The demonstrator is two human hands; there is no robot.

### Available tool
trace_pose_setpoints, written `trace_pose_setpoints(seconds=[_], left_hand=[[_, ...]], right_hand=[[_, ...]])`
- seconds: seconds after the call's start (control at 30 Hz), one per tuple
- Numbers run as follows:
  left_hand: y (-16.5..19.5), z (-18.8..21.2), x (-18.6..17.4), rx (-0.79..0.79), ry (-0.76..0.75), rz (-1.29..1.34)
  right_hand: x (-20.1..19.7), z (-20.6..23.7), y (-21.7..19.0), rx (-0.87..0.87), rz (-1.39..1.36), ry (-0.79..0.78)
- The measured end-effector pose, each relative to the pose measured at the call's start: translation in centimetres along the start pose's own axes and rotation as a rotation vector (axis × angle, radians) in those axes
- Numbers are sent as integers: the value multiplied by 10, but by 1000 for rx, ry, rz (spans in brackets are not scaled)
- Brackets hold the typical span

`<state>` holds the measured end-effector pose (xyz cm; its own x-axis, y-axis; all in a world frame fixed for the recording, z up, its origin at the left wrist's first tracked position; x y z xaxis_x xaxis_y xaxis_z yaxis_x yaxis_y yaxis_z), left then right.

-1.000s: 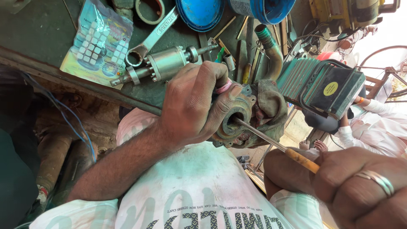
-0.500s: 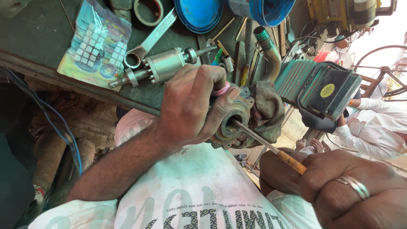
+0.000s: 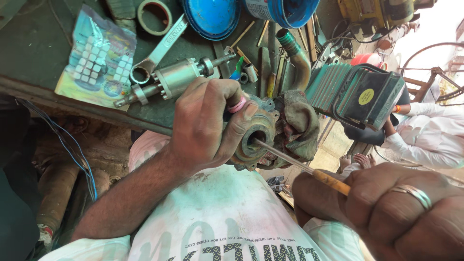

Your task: The person removes a small pink ring from a cylindrical metal part, then opens a new package to retrieve a replacement ring. They apply grease from a blue container to the part and install the new ring, using a screwdriver to press it into place.

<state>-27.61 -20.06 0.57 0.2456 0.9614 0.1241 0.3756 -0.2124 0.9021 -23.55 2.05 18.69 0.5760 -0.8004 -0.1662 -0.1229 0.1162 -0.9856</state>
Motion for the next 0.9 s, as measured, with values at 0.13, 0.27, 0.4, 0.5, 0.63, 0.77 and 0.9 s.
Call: trace_pose_setpoints(seconds=[0.13,0.27,0.4,0.5,0.63,0.77,0.9], left_hand=[[0,-1,-1,-1,-9,9],[0,-1,-1,5,-19,24],[-1,0,-2,5,-19,3],[-1,0,-2,2,-6,3],[-1,-1,-2,0,-4,-6],[-1,0,-1,-2,10,-10],[-3,4,0,-16,6,15]], right_hand=[[14,6,-9,210,64,269],[13,11,-13,247,-46,206],[12,8,-14,347,-18,285],[10,1,-3,148,-81,234],[-1,7,15,-43,-98,177],[-2,22,20,-90,-97,194],[2,27,19,-116,-102,203]])
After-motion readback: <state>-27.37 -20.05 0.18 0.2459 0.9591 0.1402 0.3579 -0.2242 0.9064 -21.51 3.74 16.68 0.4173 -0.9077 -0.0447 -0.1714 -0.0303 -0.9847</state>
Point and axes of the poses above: each hand's wrist, its own z-axis away from the middle knuckle, its own x-axis out of the palm, y = z × x, the point moved 1 cm from there along -z, towards the middle knuckle, and after that the axes turned 12 degrees about z, right-handed, at the moved point
